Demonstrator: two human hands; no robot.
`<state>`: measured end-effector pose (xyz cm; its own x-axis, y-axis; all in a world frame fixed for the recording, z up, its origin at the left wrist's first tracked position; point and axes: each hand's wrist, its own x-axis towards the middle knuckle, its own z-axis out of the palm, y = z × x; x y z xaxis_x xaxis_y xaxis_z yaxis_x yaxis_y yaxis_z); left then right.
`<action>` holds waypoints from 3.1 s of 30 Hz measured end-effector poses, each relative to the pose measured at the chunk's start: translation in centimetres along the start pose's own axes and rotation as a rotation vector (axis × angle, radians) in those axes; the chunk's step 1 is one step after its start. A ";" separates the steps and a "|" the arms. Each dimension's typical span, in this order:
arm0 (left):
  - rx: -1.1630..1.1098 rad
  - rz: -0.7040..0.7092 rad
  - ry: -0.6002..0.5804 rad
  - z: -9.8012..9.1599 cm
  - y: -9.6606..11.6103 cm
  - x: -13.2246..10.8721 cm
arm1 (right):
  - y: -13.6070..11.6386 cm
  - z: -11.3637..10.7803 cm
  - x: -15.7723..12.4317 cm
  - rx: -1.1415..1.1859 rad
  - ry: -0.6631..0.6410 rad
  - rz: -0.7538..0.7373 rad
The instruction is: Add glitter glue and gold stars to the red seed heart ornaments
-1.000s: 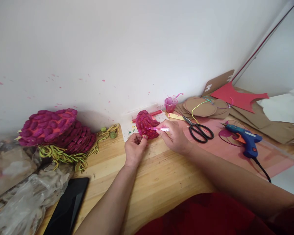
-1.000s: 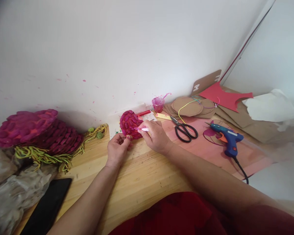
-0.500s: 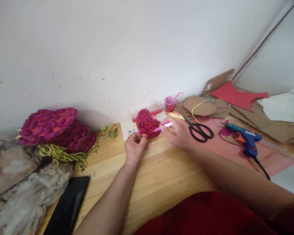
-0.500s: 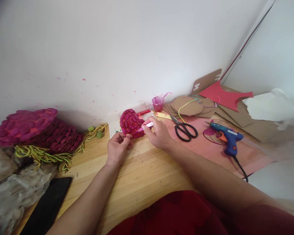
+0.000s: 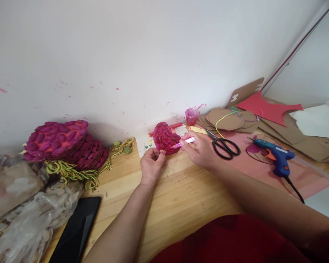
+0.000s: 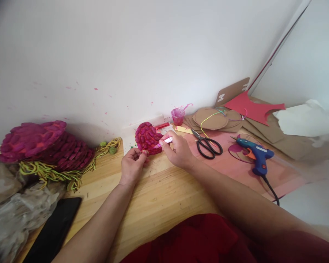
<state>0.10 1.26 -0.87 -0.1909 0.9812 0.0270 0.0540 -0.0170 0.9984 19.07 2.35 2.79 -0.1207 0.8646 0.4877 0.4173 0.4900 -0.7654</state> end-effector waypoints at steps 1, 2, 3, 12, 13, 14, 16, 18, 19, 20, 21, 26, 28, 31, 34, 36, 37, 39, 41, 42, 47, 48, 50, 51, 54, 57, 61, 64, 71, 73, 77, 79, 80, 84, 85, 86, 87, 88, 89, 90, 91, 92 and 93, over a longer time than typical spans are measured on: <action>-0.002 -0.001 -0.001 0.0 0.0 0.0 | 0.0 0.0 0.0 0.014 0.001 -0.009; -0.003 -0.003 -0.001 0.0 0.1 0.0 | 0.0 0.1 0.0 0.032 -0.004 -0.016; -0.004 -0.005 -0.002 0.0 0.1 -0.1 | 0.0 0.1 0.0 0.050 -0.015 -0.020; 0.017 0.008 -0.010 -0.1 -0.6 0.1 | -0.4 -0.1 0.0 0.011 -0.015 -0.045; 0.021 0.011 -0.007 -0.1 -0.8 0.1 | -0.4 -0.1 0.0 0.014 -0.023 -0.049; 0.020 0.014 -0.007 -0.1 -0.9 0.2 | -0.4 -0.1 0.0 0.011 -0.021 -0.054; 0.010 0.015 -0.011 -0.1 -1.0 0.2 | -0.2 -0.1 0.0 -0.010 0.006 -0.059; -0.008 0.007 -0.009 -0.1 -0.9 0.2 | 0.2 -0.3 0.3 -0.002 0.048 -0.035; -0.016 0.002 -0.007 -0.1 -0.9 0.2 | 0.5 -0.6 0.6 0.024 0.081 -0.012; -0.020 0.001 -0.006 0.0 -0.8 0.3 | 0.7 -0.9 0.9 0.061 0.127 0.016; -0.017 0.007 -0.005 0.0 -0.8 0.3 | 1.0 -1.5 1.4 0.106 0.185 0.042; 0.106 0.133 0.047 -0.1 -1.2 0.5 | 2.1 -5.6 5.7 0.063 0.419 0.119; 0.159 0.186 0.077 -0.1 -1.4 0.4 | 2.5 -7.0 7.8 -0.114 0.417 0.146; 0.198 0.225 0.103 -0.2 -1.5 0.4 | 3.3 -7.6 10.6 -0.439 0.284 0.262; 0.213 0.243 0.118 -0.2 -1.3 0.4 | 4.3 -7.1 12.3 -0.600 0.150 0.347; 0.237 0.282 0.145 -0.3 -1.1 0.4 | 4.8 -6.6 12.9 -0.626 0.110 0.376; 0.259 0.311 0.161 -0.3 -0.9 0.5 | 5.0 -6.4 13.1 -0.639 0.093 0.391; 0.302 0.360 0.189 -0.4 -0.7 0.6 | 5.1 -6.2 13.3 -0.668 0.071 0.417; 0.306 0.363 0.196 -0.4 -0.5 0.6 | 4.9 -6.1 13.5 -0.697 0.051 0.433; 0.291 0.349 0.194 -0.4 -0.5 0.6 | 4.8 -6.0 13.6 -0.712 0.040 0.437; 0.227 0.308 0.167 -0.3 -0.4 0.4 | 4.7 -5.9 14.1 -0.793 -0.013 0.401; 0.219 0.304 0.158 -0.2 -0.4 0.4 | 4.8 -5.8 14.1 -0.809 -0.030 0.381; 0.202 0.280 0.127 -0.2 -0.5 0.4 | 4.9 -5.8 13.9 -0.838 -0.070 0.334; 0.188 0.254 0.109 -0.2 -0.6 0.4 | 5.0 -5.7 13.8 -0.851 -0.088 0.312; 0.121 0.119 0.055 0.0 -0.9 0.4 | 5.0 -5.7 13.6 -0.878 -0.119 0.261; 0.071 0.023 0.023 0.1 -1.0 0.3 | 4.5 -6.1 13.7 -0.890 -0.107 0.243; 0.063 0.040 0.007 0.2 -0.8 0.3 | 2.6 -7.1 12.5 -0.783 0.099 0.219; 0.054 0.039 -0.034 0.2 -0.8 0.2 | 0.8 -6.9 9.6 -0.374 0.311 0.169; 0.061 0.047 -0.105 0.0 -1.1 0.3 | -0.8 -1.9 2.3 0.175 0.083 0.198; 0.044 0.040 -0.121 -0.1 -1.1 0.3 | -1.0 -0.7 1.7 0.165 0.079 0.205; 0.021 0.034 -0.127 -0.1 -1.2 0.3 | -1.4 0.3 1.1 0.148 0.049 0.176; 0.038 0.049 -0.131 -0.2 -1.2 0.3 | -1.4 0.5 0.8 0.133 0.037 0.152; 0.045 0.057 -0.133 -0.2 -1.2 0.3 | -1.4 0.6 0.7 0.126 0.035 0.144; 0.068 0.078 -0.132 -0.2 -1.2 0.2 | -0.7 1.0 0.4 0.122 0.029 0.117; 0.074 0.080 -0.129 -0.3 -1.2 0.2 | -0.5 1.0 0.4 0.123 0.026 0.114; 0.083 0.082 -0.128 -0.3 -1.2 0.2 | -0.4 1.0 0.5 0.119 0.025 0.112; 0.092 0.085 -0.127 -0.3 -1.2 0.2 | -0.3 0.9 0.5 0.110 0.025 0.110; 0.101 0.089 -0.125 -0.3 -1.2 0.2 | -0.3 0.8 0.5 0.099 0.027 0.110; 0.110 0.092 -0.122 -0.3 -1.2 0.2 | -0.3 0.7 0.5 0.090 0.029 0.111; 0.117 0.093 -0.120 -0.4 -1.2 0.3 | -0.4 0.6 0.5 0.086 0.032 0.112; 0.120 0.094 -0.119 -0.4 -1.2 0.3 | -0.5 0.5 0.4 0.086 0.035 0.112; 0.120 0.094 -0.119 -0.4 -1.2 0.3 | -0.6 0.5 0.4 0.092 0.038 0.110; 0.121 0.094 -0.120 -0.4 -1.2 0.3 | -0.8 0.5 0.3 0.100 0.036 0.105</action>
<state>-0.41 1.51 -2.07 -0.0615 0.9925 0.1061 0.1844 -0.0931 0.9784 18.29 2.30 3.35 -0.0478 0.9081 0.4160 0.3337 0.4071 -0.8503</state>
